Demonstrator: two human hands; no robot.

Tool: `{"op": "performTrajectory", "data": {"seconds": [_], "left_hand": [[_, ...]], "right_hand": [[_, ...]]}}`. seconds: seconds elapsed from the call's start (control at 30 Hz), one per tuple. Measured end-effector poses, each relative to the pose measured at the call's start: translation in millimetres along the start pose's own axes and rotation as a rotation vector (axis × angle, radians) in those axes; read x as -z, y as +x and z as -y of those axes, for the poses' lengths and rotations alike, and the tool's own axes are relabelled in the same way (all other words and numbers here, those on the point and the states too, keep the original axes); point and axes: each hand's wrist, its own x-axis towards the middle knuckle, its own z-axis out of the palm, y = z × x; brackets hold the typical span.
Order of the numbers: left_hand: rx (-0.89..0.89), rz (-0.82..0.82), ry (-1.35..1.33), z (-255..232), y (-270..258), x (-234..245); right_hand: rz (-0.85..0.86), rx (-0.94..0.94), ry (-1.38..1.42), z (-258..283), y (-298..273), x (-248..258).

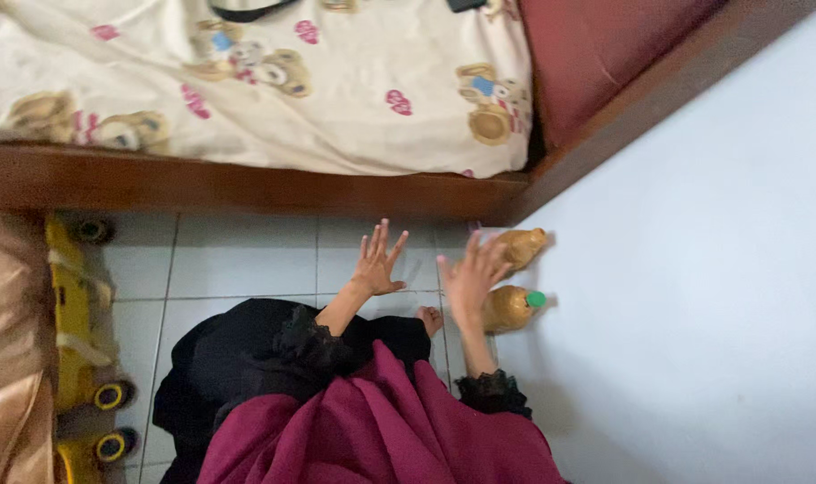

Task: The person packs a yellow suitcase by placing two plastic bottles inside, zipping and securing the internal compartments, then closing and locking the suitcase. The person also attaches a pink tag to the handle and positions the suitcase upright.

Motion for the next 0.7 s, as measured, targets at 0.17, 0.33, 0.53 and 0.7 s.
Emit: {"op": "performTrajectory", "data": {"seconds": [0.17,0.33,0.53,0.7], "left_hand": [[-0.177,-0.02,-0.037,-40.5,11.5,-0.3],[-0.185,0.021,-0.123,-47.9,17.4,8.8],[-0.254,-0.059,-0.351,-57.1,23.9,21.9],[-0.197,-0.219,-0.593,-53.7,12.5,36.0]], "right_hand": [[-0.304,-0.087,0.034,-59.3,28.7,21.4],[-0.237,-0.181,0.197,-64.6,44.4,28.6],[0.021,0.035,0.252,-11.1,27.6,42.9],[-0.038,0.236,0.425,28.0,15.8,60.8]]}}
